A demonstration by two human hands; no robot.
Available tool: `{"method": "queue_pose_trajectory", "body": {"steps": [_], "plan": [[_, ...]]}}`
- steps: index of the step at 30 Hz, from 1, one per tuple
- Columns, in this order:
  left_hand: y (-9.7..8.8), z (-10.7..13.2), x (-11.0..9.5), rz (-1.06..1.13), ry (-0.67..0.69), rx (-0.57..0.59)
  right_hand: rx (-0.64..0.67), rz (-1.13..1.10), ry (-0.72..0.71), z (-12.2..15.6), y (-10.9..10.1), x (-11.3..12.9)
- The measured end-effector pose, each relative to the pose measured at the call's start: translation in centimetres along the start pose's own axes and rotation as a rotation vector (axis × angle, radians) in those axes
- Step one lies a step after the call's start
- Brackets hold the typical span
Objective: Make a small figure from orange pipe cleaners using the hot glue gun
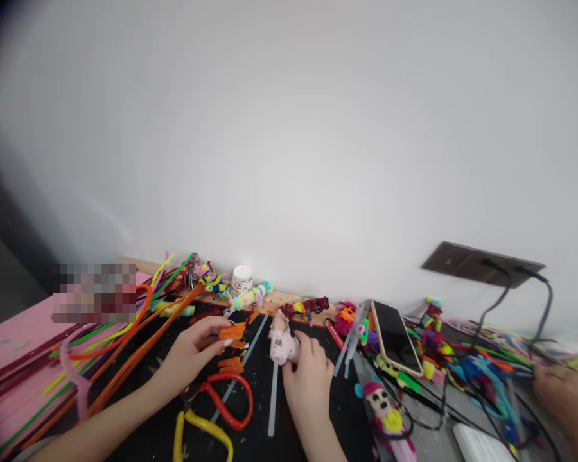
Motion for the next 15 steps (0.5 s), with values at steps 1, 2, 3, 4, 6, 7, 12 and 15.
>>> {"method": "queue_pose_trajectory", "body": {"steps": [1,2,3,4,6,7,12,15], "plan": [[-0.1,0.0,-0.18,-0.021,0.0,-0.006,-0.013,-0.074,-0.016,-0.07,-0.09,0.05],[-0.2,-0.02,-0.34,-0.039,0.002,-0.013,-0.02,-0.156,-0.036,-0.13,-0.18,0.14],[-0.29,-0.06,-0.48,-0.052,0.005,-0.02,-0.025,-0.242,-0.056,-0.17,-0.27,0.28],[-0.36,-0.11,-0.57,-0.055,0.008,-0.024,-0.024,-0.328,-0.073,-0.2,-0.34,0.44],[-0.41,-0.23,-0.63,-0.007,-0.015,-0.018,-0.016,-0.494,-0.09,-0.21,-0.4,0.73],[-0.39,-0.29,-0.62,0.053,-0.044,-0.002,-0.003,-0.566,-0.087,-0.19,-0.36,0.82],[-0.01,-0.23,-0.58,0.514,-0.255,0.14,0.038,-0.829,0.057,0.04,0.35,0.66],[0.05,0.01,-0.68,0.718,-0.324,0.21,0.078,-0.911,0.088,0.16,0.53,1.01]]}}
Point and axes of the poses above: each hand's wrist, its own z-axis away from the middle knuckle, its own y-axis out of the palm, x = y × z, the point moved 2 cm from there along -z, towards the middle knuckle, and after that the axes turned 6 degrees about -z, right-handed, at the moved point
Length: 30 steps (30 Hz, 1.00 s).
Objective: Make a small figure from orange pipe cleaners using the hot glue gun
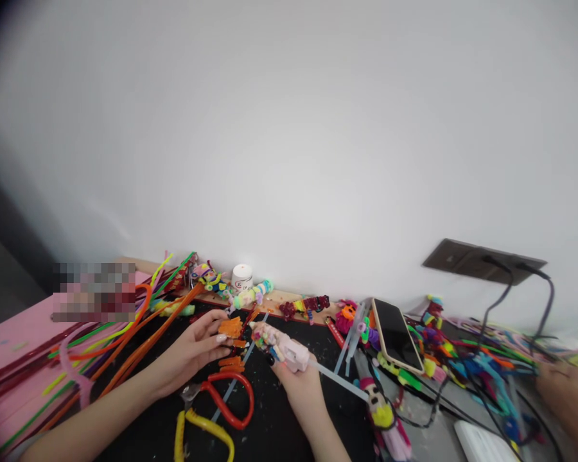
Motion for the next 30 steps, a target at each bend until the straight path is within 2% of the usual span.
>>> {"method": "queue_pose_trajectory", "body": {"steps": [4,9,12,17,19,24,27,30], "plan": [[-0.1,0.2,0.0,0.115,-0.049,0.042,0.071,-0.045,-0.007,0.1,0.5,0.8],[0.1,0.0,-0.2,0.155,-0.062,0.078,0.021,-0.06,0.053,0.4,0.5,-0.1],[0.1,0.0,-0.2,0.07,-0.038,0.033,-0.028,-0.06,0.052,0.6,0.3,-0.6],[0.0,-0.1,0.1,-0.134,0.04,-0.069,0.143,-0.012,-0.022,0.7,0.9,0.4],[-0.1,-0.1,0.2,-0.212,0.06,-0.097,0.164,0.01,-0.036,0.6,0.9,0.8],[-0.4,-0.3,-0.1,-0.394,0.163,-0.13,0.121,0.081,-0.039,0.5,0.6,0.7],[-0.4,-0.4,-0.2,-0.431,0.235,-0.143,0.089,0.09,-0.044,0.5,0.5,0.6],[-0.3,-0.4,-0.1,-0.423,0.24,-0.151,0.115,0.069,-0.057,0.6,0.5,0.5]]}}
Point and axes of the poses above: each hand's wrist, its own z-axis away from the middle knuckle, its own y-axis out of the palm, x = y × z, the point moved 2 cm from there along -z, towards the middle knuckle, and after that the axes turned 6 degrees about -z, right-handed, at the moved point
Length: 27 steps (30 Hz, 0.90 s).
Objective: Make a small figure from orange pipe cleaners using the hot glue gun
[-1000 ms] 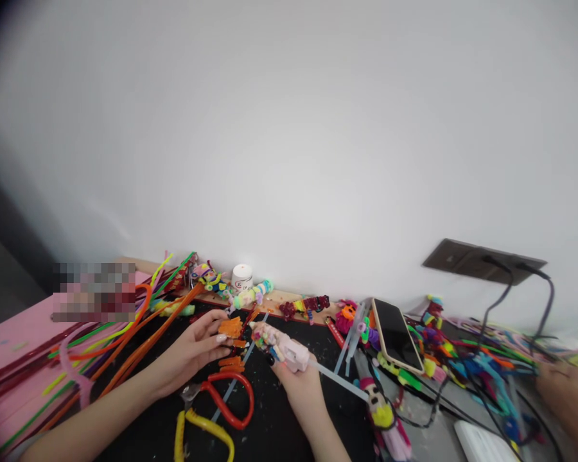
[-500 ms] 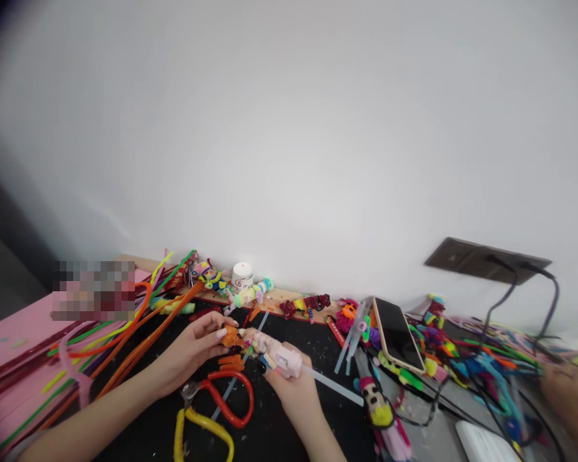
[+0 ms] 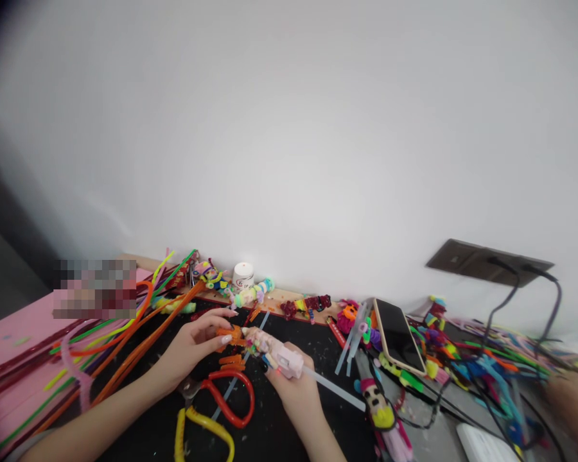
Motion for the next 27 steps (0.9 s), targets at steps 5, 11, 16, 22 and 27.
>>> {"method": "queue_pose_trajectory", "body": {"steps": [5,11,16,22,27], "plan": [[0.0,0.02,0.25,0.066,0.012,0.014,-0.015,-0.01,0.003,0.05,-0.01,-0.35],[-0.08,0.01,0.27,0.057,0.014,0.004,-0.002,0.008,-0.031,-0.04,0.08,-0.15],[-0.16,0.06,0.45,0.034,0.034,-0.016,-0.008,0.031,-0.043,0.12,0.18,0.04],[-0.2,0.11,0.3,-0.024,0.082,-0.025,0.03,0.039,-0.008,0.03,0.34,0.4],[-0.2,0.17,0.12,-0.057,0.086,-0.045,0.032,0.04,-0.006,0.08,0.33,0.32]]}}
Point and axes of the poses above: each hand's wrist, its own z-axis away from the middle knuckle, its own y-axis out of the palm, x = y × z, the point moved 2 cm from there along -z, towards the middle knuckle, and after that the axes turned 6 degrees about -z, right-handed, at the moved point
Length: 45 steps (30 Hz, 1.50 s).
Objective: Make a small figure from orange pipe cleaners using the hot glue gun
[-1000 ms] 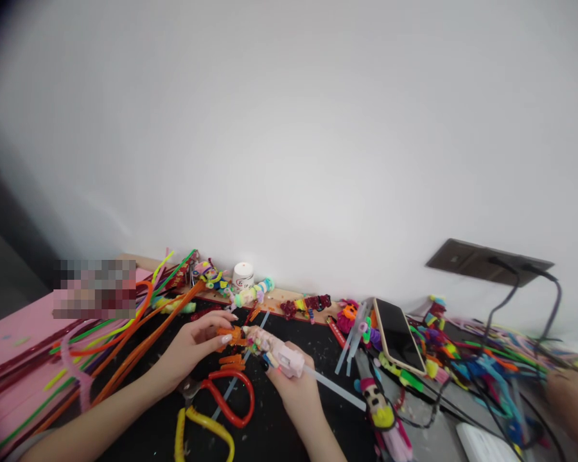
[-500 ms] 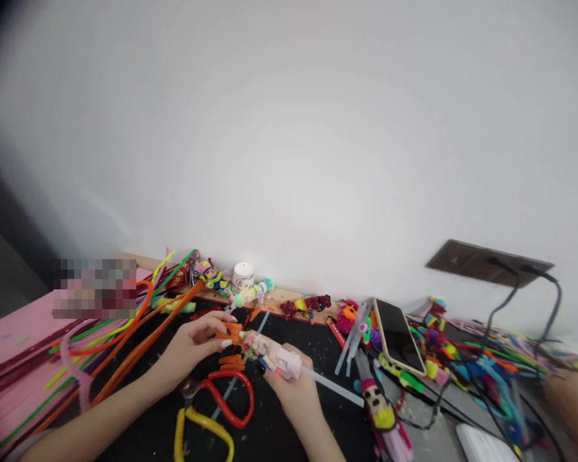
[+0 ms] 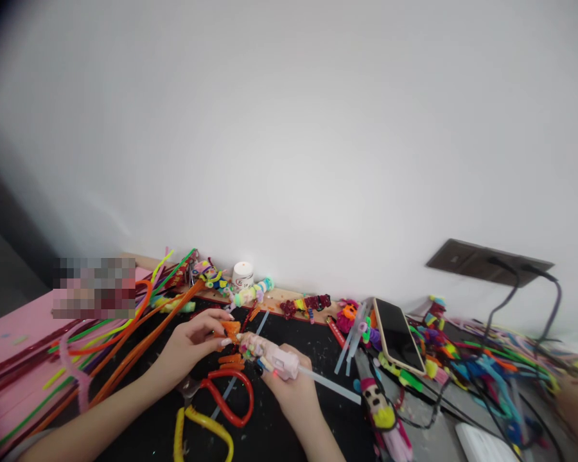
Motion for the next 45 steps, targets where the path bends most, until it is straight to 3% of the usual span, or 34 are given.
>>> {"method": "queue_pose_trajectory", "body": {"steps": [4,11,22,28,38,45], "plan": [[-0.1,0.0,0.0,-0.009,0.009,-0.009,-0.022,0.013,-0.008,0.1,-0.1,-0.2],[-0.2,-0.1,0.0,-0.029,0.031,-0.04,0.085,-0.072,0.018,-0.1,0.1,0.5],[-0.3,0.1,-0.8,-0.067,0.027,-0.081,0.138,-0.091,0.055,-0.1,0.4,0.8],[-0.3,0.2,-1.4,-0.091,0.047,-0.133,0.003,-0.054,0.02,-0.3,-0.3,0.3],[-0.5,0.4,-0.8,-0.325,0.22,-0.034,0.113,-0.062,0.01,-0.4,0.1,1.6],[-0.5,0.4,-1.0,-0.35,0.247,-0.02,0.124,-0.066,0.041,-0.4,0.0,1.2]]}}
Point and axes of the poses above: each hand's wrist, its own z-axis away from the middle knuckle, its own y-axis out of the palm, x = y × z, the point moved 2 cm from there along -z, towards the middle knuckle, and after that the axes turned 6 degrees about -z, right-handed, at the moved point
